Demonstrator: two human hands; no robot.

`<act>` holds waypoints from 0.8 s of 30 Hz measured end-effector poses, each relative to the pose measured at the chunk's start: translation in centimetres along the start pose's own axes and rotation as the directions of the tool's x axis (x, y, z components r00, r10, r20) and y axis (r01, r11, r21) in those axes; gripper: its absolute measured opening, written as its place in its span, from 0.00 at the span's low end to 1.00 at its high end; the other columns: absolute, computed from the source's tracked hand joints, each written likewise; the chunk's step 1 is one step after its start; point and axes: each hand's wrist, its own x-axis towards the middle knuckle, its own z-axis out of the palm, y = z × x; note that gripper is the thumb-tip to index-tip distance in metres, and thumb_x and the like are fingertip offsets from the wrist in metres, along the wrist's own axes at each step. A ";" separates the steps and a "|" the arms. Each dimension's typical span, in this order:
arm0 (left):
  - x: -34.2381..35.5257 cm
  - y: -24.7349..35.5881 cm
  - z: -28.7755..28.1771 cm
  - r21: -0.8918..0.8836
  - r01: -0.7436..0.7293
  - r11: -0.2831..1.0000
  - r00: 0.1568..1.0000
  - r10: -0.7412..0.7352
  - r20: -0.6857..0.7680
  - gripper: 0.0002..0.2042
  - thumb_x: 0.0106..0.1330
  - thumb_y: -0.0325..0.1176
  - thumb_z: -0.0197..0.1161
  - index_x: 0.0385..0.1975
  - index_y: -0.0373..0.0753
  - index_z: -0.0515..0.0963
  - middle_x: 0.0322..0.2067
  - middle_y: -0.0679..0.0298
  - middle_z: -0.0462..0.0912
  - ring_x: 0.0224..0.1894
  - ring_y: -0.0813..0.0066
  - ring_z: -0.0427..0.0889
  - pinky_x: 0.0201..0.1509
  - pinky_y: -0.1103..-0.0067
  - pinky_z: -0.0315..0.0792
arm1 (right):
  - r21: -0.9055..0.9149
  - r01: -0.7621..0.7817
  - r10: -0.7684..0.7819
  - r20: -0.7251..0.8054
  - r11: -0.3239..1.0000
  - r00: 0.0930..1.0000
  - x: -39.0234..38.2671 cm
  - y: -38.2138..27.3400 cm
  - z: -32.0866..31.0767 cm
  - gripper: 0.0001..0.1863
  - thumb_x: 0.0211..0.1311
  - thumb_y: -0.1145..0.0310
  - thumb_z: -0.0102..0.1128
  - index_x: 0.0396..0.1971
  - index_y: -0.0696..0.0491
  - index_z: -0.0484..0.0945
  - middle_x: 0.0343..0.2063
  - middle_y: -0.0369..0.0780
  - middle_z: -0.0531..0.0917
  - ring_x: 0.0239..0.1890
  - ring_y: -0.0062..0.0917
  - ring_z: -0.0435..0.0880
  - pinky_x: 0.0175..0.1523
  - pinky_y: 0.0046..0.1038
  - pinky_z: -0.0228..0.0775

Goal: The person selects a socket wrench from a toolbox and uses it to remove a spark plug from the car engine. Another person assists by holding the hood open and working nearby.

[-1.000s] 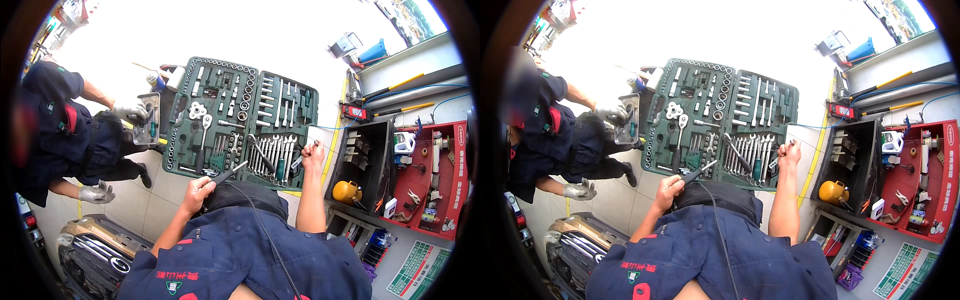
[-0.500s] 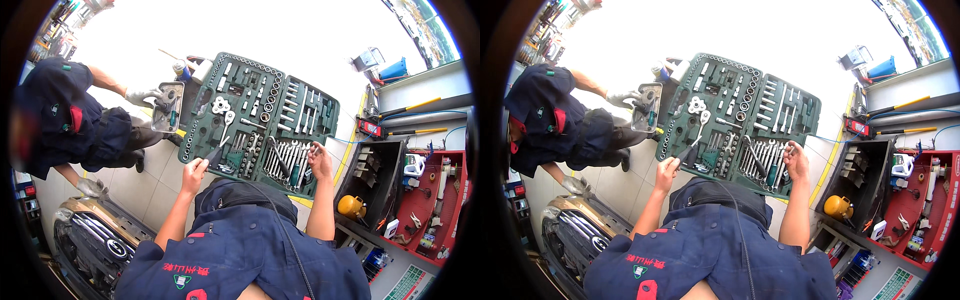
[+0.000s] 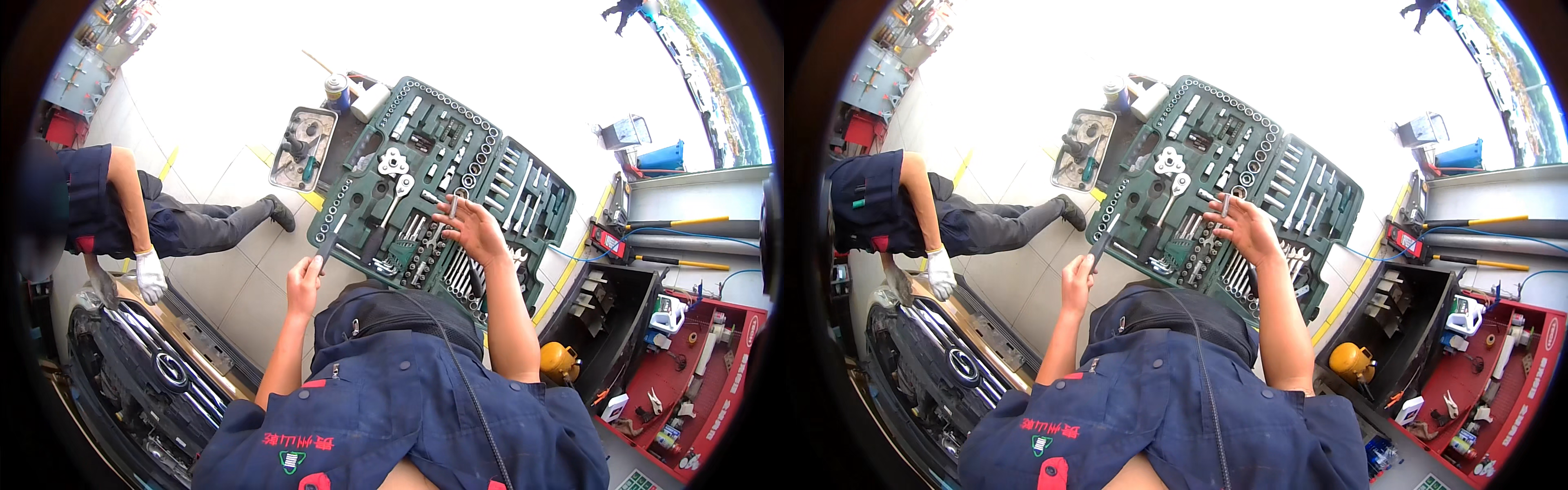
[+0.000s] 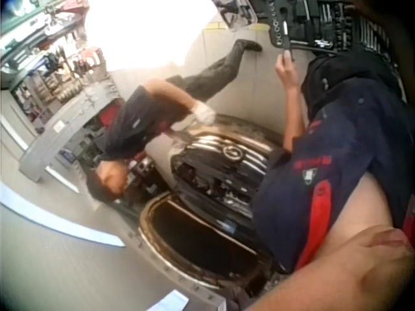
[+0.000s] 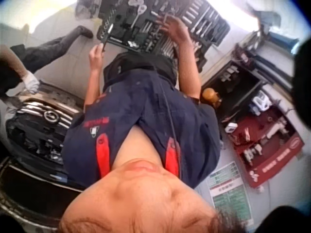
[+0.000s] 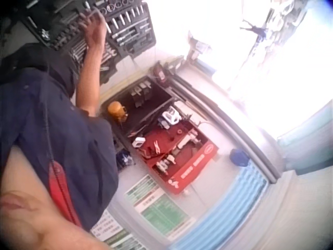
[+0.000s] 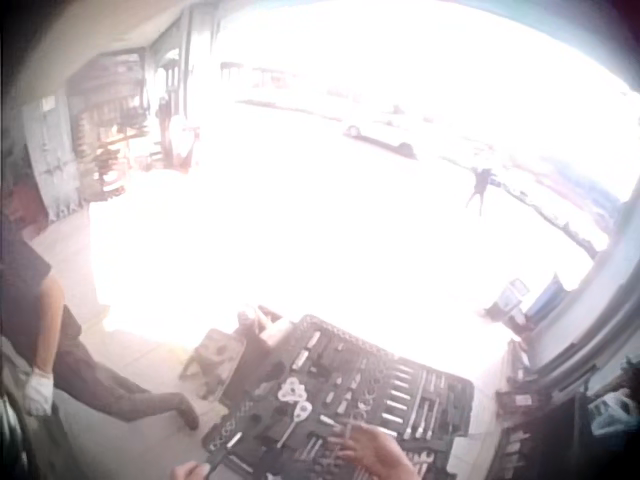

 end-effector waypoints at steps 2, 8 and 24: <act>0.0 -0.1 -0.4 -0.016 0.005 1.000 0.999 -0.006 -0.041 0.20 0.75 0.44 0.60 0.22 0.37 0.74 0.15 0.76 0.64 0.17 0.91 0.57 0.20 0.82 0.48 | -0.016 -0.025 0.025 -0.026 1.000 0.999 0.9 0.8 -0.5 0.26 0.75 0.58 0.50 0.63 0.61 0.69 0.58 0.49 0.78 0.56 0.38 0.82 0.53 0.36 0.77; 1.0 -0.2 -1.0 -0.010 0.021 1.000 0.998 -0.022 -0.065 0.20 0.75 0.45 0.59 0.22 0.37 0.74 0.15 0.76 0.63 0.17 0.90 0.57 0.20 0.82 0.48 | -0.003 -0.038 0.038 -0.090 0.999 0.995 2.4 1.5 -1.1 0.20 0.74 0.66 0.52 0.60 0.61 0.70 0.52 0.48 0.81 0.50 0.35 0.84 0.51 0.34 0.78; 3.5 0.4 1.1 -0.017 -0.015 1.000 0.999 0.015 0.042 0.19 0.76 0.44 0.58 0.24 0.38 0.74 0.17 0.76 0.66 0.16 0.92 0.58 0.19 0.84 0.48 | 0.017 0.041 -0.039 -0.108 0.999 0.993 1.1 1.2 -2.3 0.17 0.77 0.71 0.51 0.60 0.60 0.70 0.48 0.47 0.83 0.44 0.31 0.87 0.42 0.26 0.81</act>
